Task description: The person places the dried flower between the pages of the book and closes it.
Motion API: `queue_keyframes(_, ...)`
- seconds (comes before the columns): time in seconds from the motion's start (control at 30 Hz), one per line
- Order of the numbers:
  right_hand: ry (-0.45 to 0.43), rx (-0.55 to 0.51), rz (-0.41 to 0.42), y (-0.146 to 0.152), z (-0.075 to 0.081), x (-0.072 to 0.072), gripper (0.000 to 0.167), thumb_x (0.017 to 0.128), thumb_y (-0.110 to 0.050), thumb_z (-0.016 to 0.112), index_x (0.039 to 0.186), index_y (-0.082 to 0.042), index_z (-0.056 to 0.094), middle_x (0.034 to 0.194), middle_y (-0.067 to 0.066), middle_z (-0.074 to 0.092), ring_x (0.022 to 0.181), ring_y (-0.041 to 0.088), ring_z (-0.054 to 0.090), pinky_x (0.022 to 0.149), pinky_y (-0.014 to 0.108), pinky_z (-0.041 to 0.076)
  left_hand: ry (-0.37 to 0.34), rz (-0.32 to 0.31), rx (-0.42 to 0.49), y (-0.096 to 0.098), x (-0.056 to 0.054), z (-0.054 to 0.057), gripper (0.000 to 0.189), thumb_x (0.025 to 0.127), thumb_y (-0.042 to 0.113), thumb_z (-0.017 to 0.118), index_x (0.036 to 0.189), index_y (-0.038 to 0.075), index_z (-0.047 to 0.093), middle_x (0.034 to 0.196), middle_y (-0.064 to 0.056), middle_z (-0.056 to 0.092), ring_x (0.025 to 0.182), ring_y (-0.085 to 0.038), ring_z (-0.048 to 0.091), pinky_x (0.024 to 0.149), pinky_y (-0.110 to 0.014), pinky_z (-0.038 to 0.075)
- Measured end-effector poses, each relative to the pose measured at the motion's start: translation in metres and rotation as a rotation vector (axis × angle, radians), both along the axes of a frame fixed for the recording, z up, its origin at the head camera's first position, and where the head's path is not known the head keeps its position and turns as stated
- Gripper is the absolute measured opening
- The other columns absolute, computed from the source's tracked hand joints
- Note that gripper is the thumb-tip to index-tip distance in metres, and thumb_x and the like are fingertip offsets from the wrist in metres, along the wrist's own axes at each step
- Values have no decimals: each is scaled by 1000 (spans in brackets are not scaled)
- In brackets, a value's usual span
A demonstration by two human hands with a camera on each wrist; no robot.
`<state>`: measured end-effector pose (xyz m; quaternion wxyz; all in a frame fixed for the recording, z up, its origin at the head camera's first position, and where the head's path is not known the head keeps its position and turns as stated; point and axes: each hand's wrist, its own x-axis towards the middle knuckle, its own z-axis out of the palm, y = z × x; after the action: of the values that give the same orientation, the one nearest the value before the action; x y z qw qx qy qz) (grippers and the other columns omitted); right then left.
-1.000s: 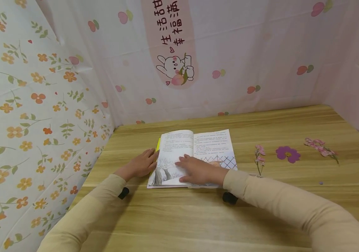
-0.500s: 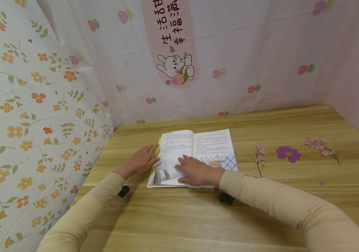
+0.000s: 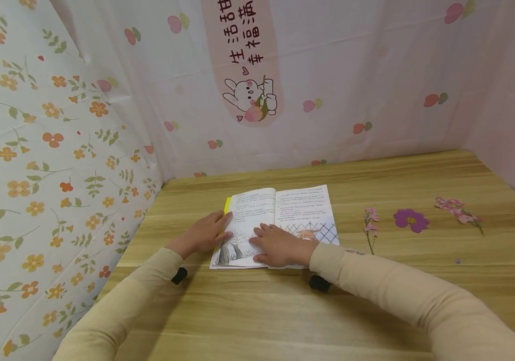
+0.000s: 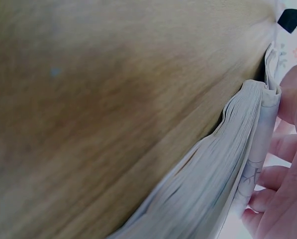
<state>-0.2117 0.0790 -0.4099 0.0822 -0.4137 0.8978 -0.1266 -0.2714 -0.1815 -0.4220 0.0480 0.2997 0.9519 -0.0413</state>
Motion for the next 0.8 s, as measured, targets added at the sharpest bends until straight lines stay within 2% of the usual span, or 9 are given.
queue_keyframes(0.17, -12, 22, -6, 0, 1, 0, 52, 99, -35, 56, 141, -4, 50, 149, 22, 37, 140, 40, 27, 113, 50, 20, -31, 2, -17, 1, 1, 0, 67, 102, 48, 41, 153, 6, 29, 149, -25, 33, 136, -38, 33, 109, -47, 31)
queue_keyframes(0.53, -49, -15, -20, 2, 4, -4, 53, 100, -36, 54, 143, -5, 48, 151, 21, 34, 141, 39, 24, 113, 50, 19, -19, -6, -66, 3, 0, 0, 67, 103, 49, 37, 153, 5, 27, 149, -26, 31, 137, -39, 32, 109, -45, 31)
queue_keyframes(0.8, -99, -170, -37, 19, 5, -2, 58, 100, -37, 55, 147, -7, 43, 152, 17, 34, 142, 33, 25, 111, 51, 25, -30, 6, -73, 5, 3, 2, 67, 103, 50, 36, 153, 6, 28, 149, -26, 32, 136, -39, 32, 108, -46, 32)
